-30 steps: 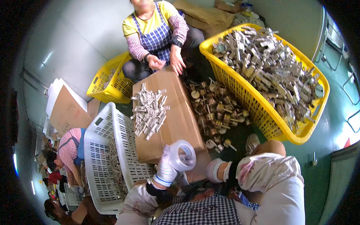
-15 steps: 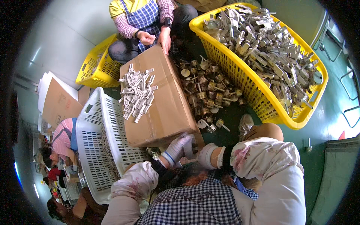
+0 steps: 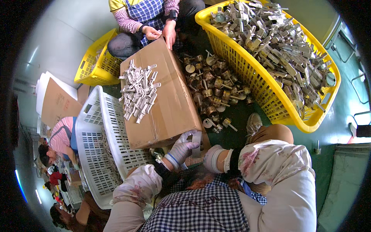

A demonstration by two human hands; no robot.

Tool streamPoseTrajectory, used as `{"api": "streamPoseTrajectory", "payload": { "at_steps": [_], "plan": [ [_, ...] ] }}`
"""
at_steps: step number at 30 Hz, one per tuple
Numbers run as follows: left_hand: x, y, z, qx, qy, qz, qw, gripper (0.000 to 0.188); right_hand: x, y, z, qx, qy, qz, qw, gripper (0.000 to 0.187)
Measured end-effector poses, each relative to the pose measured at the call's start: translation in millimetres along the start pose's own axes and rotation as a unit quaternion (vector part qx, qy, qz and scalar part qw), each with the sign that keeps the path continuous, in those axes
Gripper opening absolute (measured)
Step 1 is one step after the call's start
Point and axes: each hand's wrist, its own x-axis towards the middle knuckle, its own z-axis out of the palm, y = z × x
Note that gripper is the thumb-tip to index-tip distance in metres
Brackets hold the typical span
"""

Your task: Assembling and sorting small metal hinge components on a factory floor.

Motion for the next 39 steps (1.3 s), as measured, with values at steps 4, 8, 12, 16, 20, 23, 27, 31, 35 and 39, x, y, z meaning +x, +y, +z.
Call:
{"api": "streamPoseTrajectory", "payload": {
  "at_steps": [4, 8, 12, 16, 20, 23, 27, 31, 35, 39],
  "plan": [
    [3.2, -3.3, 1.1, -0.021, 0.004, 0.040, 0.999, 0.051, 12.2, 4.2, 15.8, 0.007, 0.019, 0.000, 1.000, 0.017],
    [6.2, -4.1, 1.1, -0.086, 0.047, 0.033, 0.995, 0.038, -19.8, -7.3, -22.1, 0.006, 0.013, 0.013, 1.000, 0.015],
    [10.4, 3.2, -5.0, -0.200, 0.016, 0.001, 0.980, 0.032, -10.2, -0.9, -9.5, 0.023, 0.029, 0.009, 0.999, 0.015],
    [-18.0, 45.8, 9.3, -0.227, -0.074, -0.086, 0.967, 0.040, -5.2, 0.9, -1.2, 0.000, 0.042, -0.016, 0.999, 0.015],
    [-16.7, 32.8, 1.8, -0.198, -0.179, -0.072, 0.961, 0.062, -2.7, -2.2, -8.4, 0.005, 0.024, 0.009, 1.000, 0.021],
    [-17.9, 35.4, 6.3, -0.121, -0.212, -0.046, 0.969, 0.071, -13.5, -7.5, -23.2, -0.026, -0.001, 0.018, 1.000, 0.025],
    [-3.4, 20.7, -5.0, -0.027, -0.254, 0.051, 0.966, 0.067, -4.3, -2.2, -8.0, 0.011, 0.009, 0.033, 0.999, 0.022],
    [-6.8, 9.3, -6.5, -0.081, -0.155, 0.023, 0.984, 0.054, 0.9, 0.4, 0.5, -0.012, 0.000, 0.012, 1.000, 0.017],
    [-0.8, 1.2, -15.3, -0.075, -0.034, -0.068, 0.994, 0.042, -27.1, -9.9, -30.6, -0.025, -0.007, -0.008, 1.000, 0.016],
    [14.5, -7.4, -14.9, -0.052, -0.022, -0.064, 0.996, 0.031, 2.7, 2.3, 5.3, 0.000, 0.014, -0.011, 1.000, 0.016]
  ]
}}
